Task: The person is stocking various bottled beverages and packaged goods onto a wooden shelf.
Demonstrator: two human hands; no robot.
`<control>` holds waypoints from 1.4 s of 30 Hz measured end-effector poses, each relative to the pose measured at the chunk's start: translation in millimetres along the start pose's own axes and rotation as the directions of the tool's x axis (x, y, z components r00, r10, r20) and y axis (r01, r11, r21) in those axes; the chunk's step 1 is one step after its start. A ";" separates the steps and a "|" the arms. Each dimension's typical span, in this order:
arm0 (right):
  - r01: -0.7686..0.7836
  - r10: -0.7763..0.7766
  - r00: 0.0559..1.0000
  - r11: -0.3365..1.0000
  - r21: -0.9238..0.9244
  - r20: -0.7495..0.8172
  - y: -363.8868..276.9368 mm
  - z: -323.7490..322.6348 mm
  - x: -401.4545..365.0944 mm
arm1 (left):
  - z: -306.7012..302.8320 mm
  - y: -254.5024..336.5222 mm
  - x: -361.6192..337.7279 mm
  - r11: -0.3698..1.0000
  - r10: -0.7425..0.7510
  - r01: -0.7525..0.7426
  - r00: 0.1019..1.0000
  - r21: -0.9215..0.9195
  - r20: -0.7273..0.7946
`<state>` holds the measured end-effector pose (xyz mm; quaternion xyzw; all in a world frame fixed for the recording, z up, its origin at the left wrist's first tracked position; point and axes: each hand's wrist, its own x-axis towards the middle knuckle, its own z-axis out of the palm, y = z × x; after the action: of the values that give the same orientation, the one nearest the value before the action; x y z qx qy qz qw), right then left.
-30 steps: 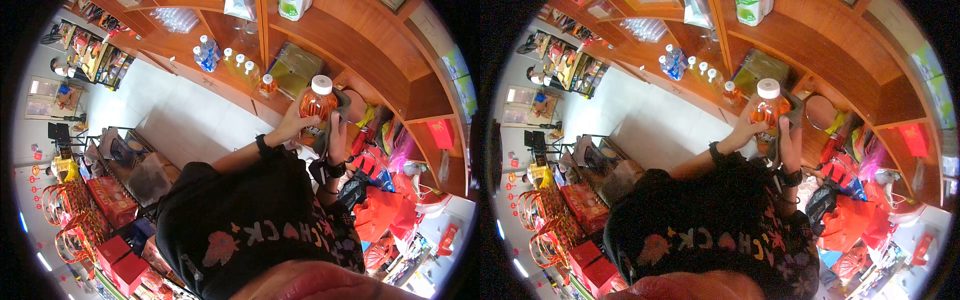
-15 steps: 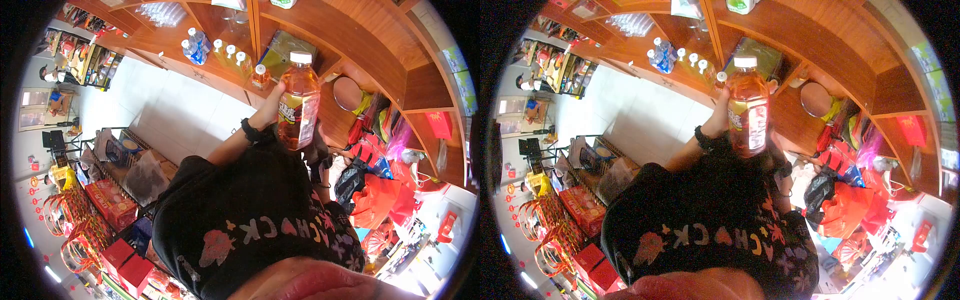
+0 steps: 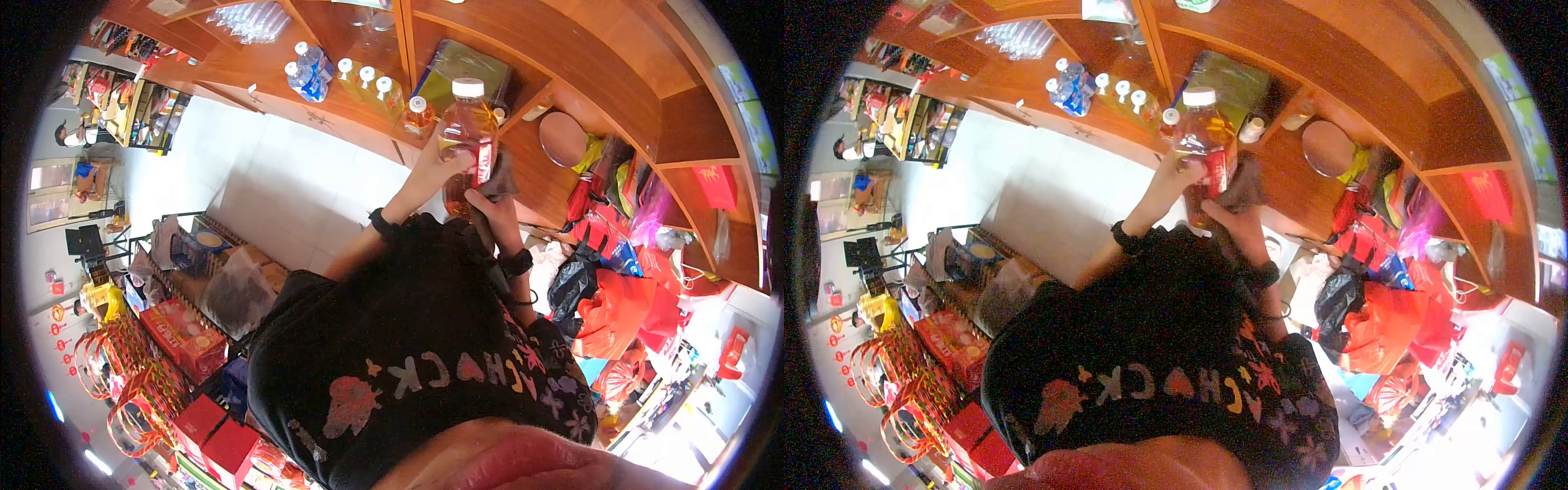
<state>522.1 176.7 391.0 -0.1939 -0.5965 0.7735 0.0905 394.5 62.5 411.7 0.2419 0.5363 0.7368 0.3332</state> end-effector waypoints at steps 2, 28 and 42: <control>-0.010 0.011 0.998 1.000 0.008 -0.054 7.0 7.5 -1.8 | -8.5 -21.3 4.9 0.991 -0.017 0.011 0.999 -0.132 -0.043; -0.244 0.277 0.961 0.839 0.486 0.004 66.2 -11.5 0.4 | -22.0 -43.4 12.0 0.949 0.205 -0.192 0.978 0.252 -0.027; 0.112 0.091 0.974 0.608 0.786 -0.208 104.6 -104.6 -30.1 | -20.2 -92.5 29.1 0.758 0.132 -0.175 0.985 0.628 0.115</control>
<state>601.7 229.9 274.4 -0.2172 -0.1791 0.9293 0.2390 382.3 90.3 317.4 0.4067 0.7211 0.5287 0.1873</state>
